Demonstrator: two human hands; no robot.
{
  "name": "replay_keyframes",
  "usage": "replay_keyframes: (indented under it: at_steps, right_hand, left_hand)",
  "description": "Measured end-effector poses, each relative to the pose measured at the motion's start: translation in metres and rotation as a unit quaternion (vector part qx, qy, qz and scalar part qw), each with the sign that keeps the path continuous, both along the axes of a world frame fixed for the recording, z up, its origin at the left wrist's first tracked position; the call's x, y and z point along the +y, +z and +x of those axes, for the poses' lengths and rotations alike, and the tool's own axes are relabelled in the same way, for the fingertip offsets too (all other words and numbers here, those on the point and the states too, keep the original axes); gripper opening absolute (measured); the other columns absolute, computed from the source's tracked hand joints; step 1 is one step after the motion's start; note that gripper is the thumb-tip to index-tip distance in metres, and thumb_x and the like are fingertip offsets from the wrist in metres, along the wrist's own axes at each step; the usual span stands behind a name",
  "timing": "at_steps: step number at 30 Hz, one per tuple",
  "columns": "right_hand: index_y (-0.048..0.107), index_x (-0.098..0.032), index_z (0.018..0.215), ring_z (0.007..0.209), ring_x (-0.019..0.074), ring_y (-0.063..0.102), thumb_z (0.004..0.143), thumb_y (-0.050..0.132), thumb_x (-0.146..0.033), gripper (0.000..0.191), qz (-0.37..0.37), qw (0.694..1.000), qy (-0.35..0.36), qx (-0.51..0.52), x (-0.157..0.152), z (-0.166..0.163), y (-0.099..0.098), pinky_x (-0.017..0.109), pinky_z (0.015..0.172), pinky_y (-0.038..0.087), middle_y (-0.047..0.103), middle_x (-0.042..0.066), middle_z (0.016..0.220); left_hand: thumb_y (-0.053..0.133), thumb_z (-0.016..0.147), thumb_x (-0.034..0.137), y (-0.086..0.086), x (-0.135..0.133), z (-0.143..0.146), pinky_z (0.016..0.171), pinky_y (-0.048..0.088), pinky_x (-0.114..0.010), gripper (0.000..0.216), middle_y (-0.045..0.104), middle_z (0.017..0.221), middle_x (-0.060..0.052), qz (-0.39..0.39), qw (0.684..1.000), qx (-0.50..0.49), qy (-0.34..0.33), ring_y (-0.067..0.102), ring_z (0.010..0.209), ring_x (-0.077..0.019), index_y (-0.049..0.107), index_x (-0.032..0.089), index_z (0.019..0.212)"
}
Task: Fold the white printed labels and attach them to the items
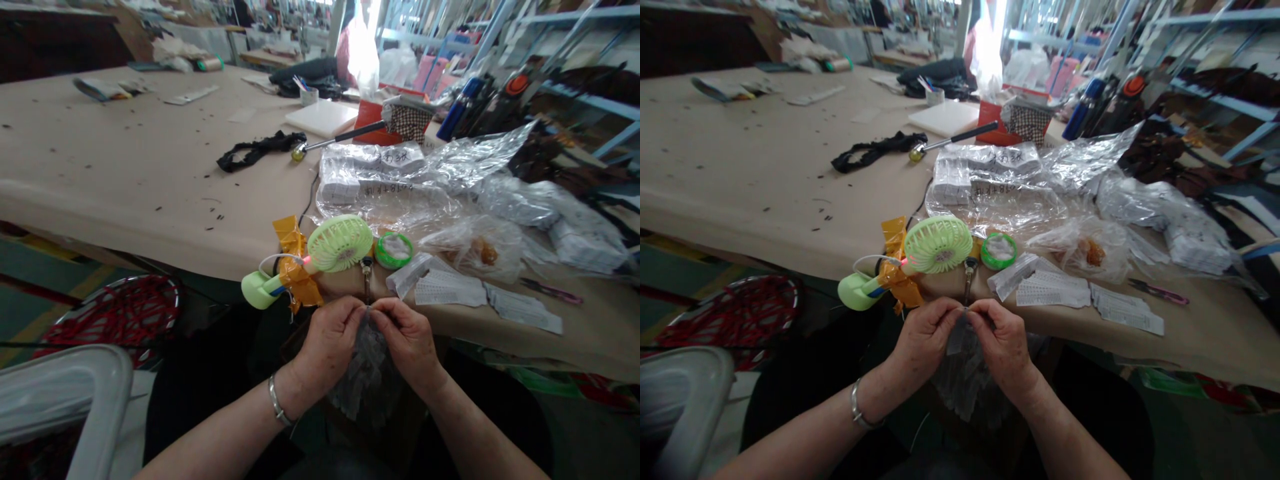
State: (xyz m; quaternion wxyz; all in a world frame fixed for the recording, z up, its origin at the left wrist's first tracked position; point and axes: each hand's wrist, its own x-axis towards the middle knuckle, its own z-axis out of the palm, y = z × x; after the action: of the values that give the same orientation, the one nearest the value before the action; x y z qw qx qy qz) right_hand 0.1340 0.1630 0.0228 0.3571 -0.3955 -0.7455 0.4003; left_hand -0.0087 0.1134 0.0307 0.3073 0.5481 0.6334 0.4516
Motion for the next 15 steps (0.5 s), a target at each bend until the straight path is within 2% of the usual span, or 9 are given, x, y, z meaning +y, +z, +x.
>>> replay_keyframes:
  at_steps: [2,5,7,9,10,12,15]
  right_hand:
    - [0.062,-0.021,0.092,0.070,0.0120,0.062,0.087,0.057,-0.024,0.008,0.038,0.999,0.024,-0.027,-0.002,0.009,0.003,0.020,0.066,0.049,0.067,-0.002,0.078]
    - [0.062,-0.020,0.095,0.079,0.0146,0.063,0.087,0.057,-0.019,0.009,0.178,0.980,0.020,-0.083,0.001,0.028,0.008,0.025,0.075,0.050,0.068,0.001,0.084]
    - [0.063,-0.019,0.098,0.092,0.0198,0.061,0.086,0.058,-0.017,0.013,0.289,0.947,-0.020,-0.136,0.009,0.039,0.010,0.034,0.087,0.048,0.068,0.005,0.092]
    - [0.063,-0.018,0.105,0.107,0.0270,0.056,0.084,0.061,-0.019,0.021,0.364,0.907,-0.070,-0.199,0.018,0.046,0.008,0.045,0.096,0.042,0.067,0.010,0.105]
    - [0.063,-0.018,0.109,0.113,0.0301,0.052,0.084,0.062,-0.021,0.025,0.386,0.890,-0.085,-0.228,0.021,0.047,0.006,0.049,0.099,0.038,0.066,0.011,0.111]
    - [0.062,-0.018,0.112,0.120,0.0334,0.048,0.083,0.063,-0.022,0.029,0.408,0.868,-0.093,-0.266,0.025,0.047,0.001,0.054,0.103,0.032,0.064,0.012,0.118]
    - [0.065,-0.023,0.109,0.121,0.0317,0.048,0.083,0.064,-0.022,0.025,0.419,0.862,-0.095,-0.269,0.026,0.045,-0.004,0.055,0.107,0.026,0.066,0.007,0.116]
  left_hand:
    - [0.048,0.089,0.023,-0.002,-0.008,0.001,0.059,0.040,-0.020,0.021,0.061,0.066,0.002,-0.013,1.000,-0.010,-0.009,0.056,0.061,-0.0108,0.063,0.017,0.076]
    - [0.047,0.089,0.025,-0.012,-0.017,0.000,0.060,0.043,-0.022,0.023,0.065,0.069,0.000,-0.042,0.999,-0.018,-0.019,0.059,0.063,-0.0128,0.066,0.018,0.078]
    - [0.048,0.088,0.025,-0.021,-0.018,-0.002,0.071,0.047,-0.024,0.022,0.071,0.083,-0.003,-0.047,0.999,-0.020,-0.018,0.064,0.075,-0.0159,0.069,0.019,0.090]
    - [0.051,0.087,0.025,-0.028,-0.019,-0.005,0.083,0.047,-0.028,0.025,0.072,0.100,-0.005,-0.044,0.999,-0.021,-0.005,0.065,0.091,-0.0193,0.069,0.021,0.102]
    - [0.052,0.086,0.025,-0.031,-0.018,-0.005,0.086,0.046,-0.029,0.026,0.072,0.103,-0.006,-0.046,0.999,-0.021,0.000,0.065,0.094,-0.0203,0.069,0.021,0.104]
    - [0.053,0.085,0.025,-0.035,-0.019,-0.005,0.082,0.047,-0.029,0.023,0.073,0.097,-0.006,-0.056,0.998,-0.018,-0.001,0.066,0.089,-0.0207,0.071,0.022,0.099]
    - [0.055,0.084,0.025,-0.036,-0.020,-0.002,0.073,0.047,-0.027,0.019,0.073,0.082,-0.004,-0.068,0.997,-0.028,-0.006,0.065,0.077,-0.0193,0.073,0.022,0.087]
